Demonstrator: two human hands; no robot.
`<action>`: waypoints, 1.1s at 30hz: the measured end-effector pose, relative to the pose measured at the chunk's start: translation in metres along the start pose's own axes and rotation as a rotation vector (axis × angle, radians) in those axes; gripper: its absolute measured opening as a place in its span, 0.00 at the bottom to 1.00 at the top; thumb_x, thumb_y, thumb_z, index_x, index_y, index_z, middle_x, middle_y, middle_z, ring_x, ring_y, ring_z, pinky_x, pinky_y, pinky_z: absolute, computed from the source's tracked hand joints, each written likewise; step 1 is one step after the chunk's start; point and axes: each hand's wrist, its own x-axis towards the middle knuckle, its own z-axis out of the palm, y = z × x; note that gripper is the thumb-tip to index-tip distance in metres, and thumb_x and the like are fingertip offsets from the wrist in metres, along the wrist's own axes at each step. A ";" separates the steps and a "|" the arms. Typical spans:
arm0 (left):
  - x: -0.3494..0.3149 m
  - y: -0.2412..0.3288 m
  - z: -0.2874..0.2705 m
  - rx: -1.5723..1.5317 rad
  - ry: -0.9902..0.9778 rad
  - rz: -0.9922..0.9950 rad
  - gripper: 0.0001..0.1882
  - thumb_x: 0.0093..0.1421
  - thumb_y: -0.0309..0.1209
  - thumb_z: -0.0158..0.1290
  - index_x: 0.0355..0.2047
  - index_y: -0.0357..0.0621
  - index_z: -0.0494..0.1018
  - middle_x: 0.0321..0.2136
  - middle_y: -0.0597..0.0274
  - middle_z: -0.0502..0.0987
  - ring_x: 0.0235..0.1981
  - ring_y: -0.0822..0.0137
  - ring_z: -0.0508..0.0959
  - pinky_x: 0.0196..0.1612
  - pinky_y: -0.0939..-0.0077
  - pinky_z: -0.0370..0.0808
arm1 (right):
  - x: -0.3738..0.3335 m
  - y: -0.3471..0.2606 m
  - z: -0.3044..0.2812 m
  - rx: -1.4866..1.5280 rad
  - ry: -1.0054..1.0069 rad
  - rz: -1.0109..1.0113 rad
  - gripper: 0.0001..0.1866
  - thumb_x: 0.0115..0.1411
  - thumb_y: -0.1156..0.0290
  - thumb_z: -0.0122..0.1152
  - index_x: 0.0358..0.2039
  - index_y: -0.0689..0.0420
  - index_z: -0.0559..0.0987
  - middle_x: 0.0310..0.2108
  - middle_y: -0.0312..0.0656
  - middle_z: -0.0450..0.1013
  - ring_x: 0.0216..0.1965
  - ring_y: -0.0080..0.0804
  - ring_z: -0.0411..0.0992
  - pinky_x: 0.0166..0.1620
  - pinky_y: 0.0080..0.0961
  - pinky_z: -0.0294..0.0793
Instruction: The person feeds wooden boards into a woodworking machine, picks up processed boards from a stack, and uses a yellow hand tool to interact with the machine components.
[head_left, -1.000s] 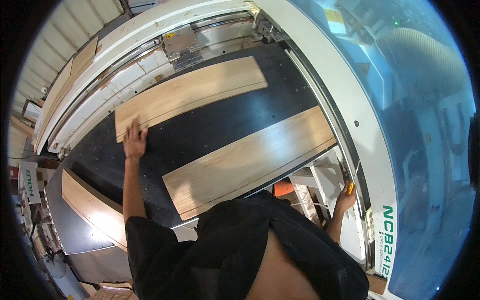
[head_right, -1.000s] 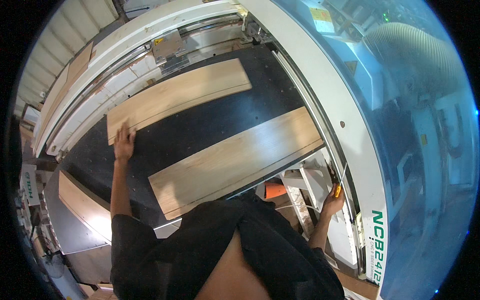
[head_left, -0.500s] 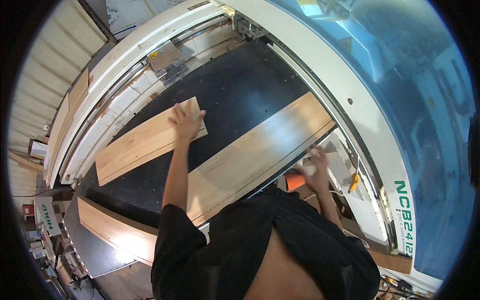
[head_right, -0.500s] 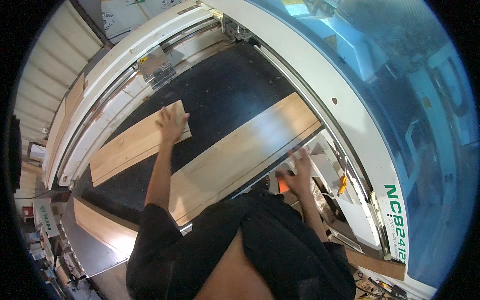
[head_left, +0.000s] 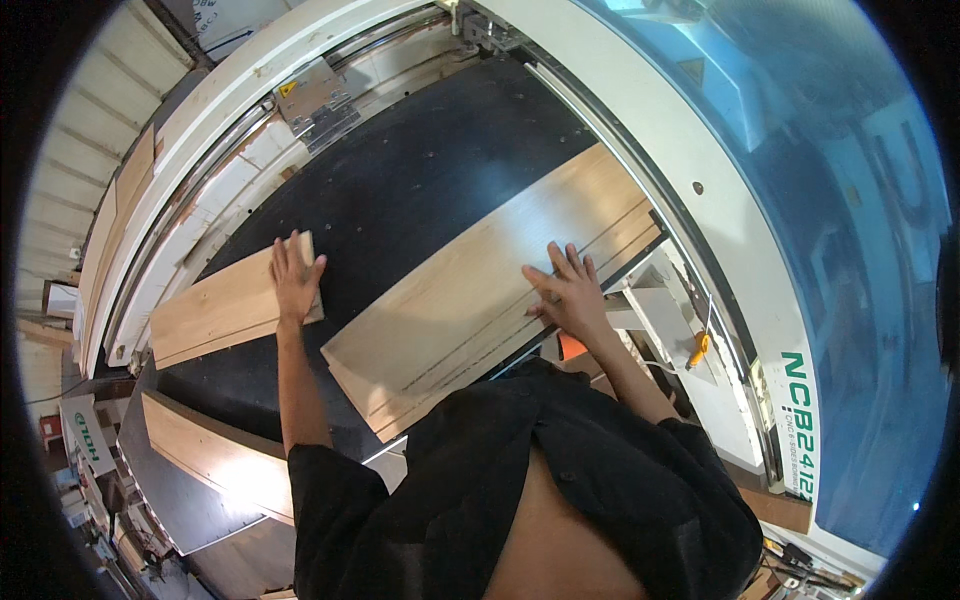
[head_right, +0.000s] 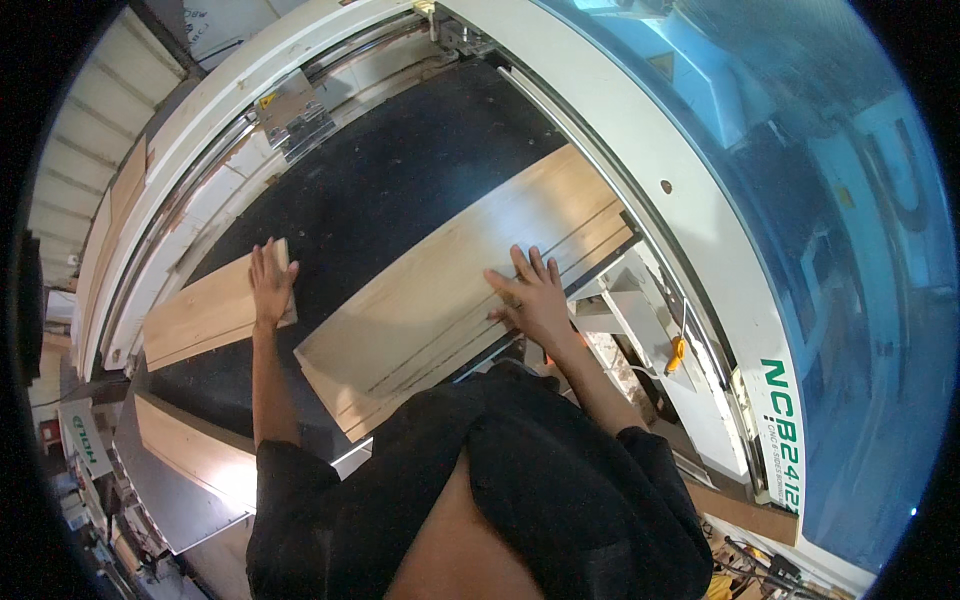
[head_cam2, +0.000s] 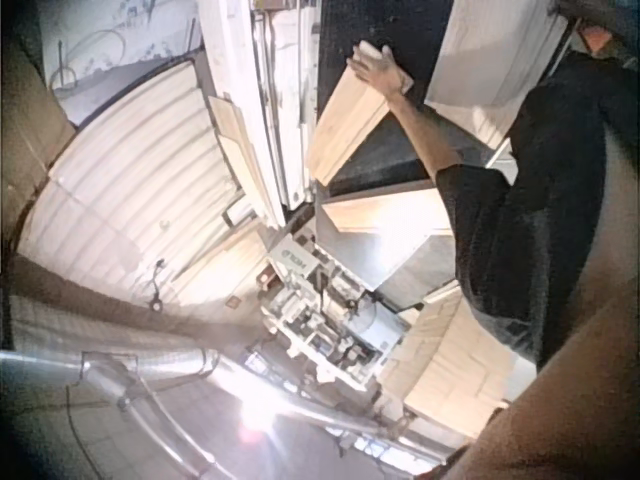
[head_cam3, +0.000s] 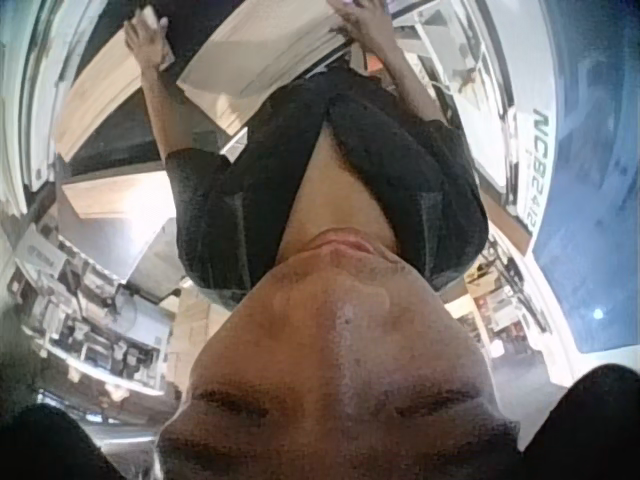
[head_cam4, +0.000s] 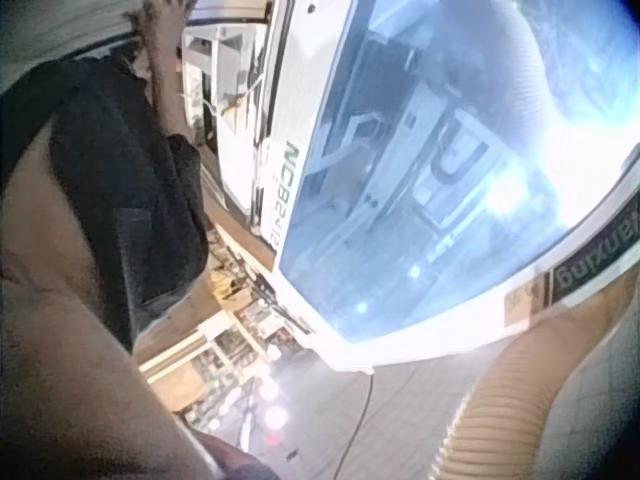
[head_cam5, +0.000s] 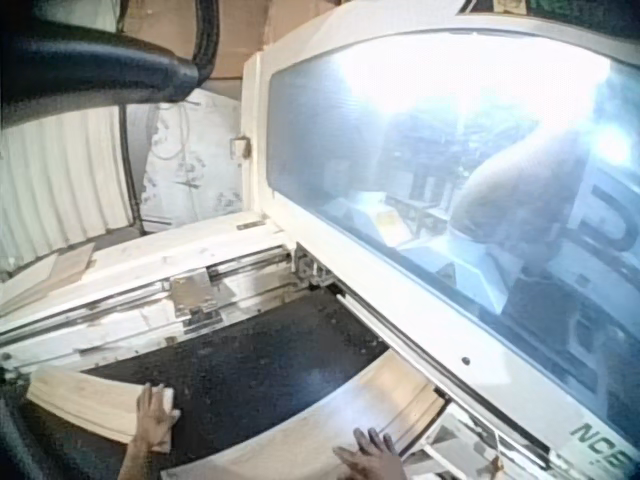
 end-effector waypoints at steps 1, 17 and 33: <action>-0.014 -0.021 -0.009 -0.013 0.006 -0.030 0.43 0.68 0.61 0.49 0.75 0.54 0.54 0.74 0.38 0.51 0.76 0.43 0.48 0.74 0.44 0.44 | 0.011 0.003 0.000 0.011 0.022 -0.017 0.38 0.51 0.44 0.74 0.64 0.28 0.76 0.75 0.50 0.54 0.75 0.60 0.48 0.72 0.63 0.47; -0.146 -0.061 -0.063 0.051 -0.210 -0.442 0.48 0.64 0.63 0.52 0.77 0.63 0.46 0.76 0.42 0.44 0.77 0.39 0.43 0.73 0.35 0.41 | 0.285 0.036 0.024 0.001 0.106 -0.004 0.37 0.52 0.41 0.73 0.63 0.28 0.77 0.75 0.47 0.56 0.76 0.55 0.49 0.73 0.60 0.50; 0.053 0.033 0.038 -0.070 0.051 -0.132 0.38 0.68 0.48 0.57 0.70 0.37 0.62 0.72 0.44 0.58 0.75 0.47 0.53 0.74 0.38 0.44 | 0.414 0.055 0.023 -0.038 0.043 -0.034 0.36 0.52 0.44 0.75 0.64 0.22 0.75 0.74 0.41 0.57 0.76 0.45 0.52 0.74 0.41 0.54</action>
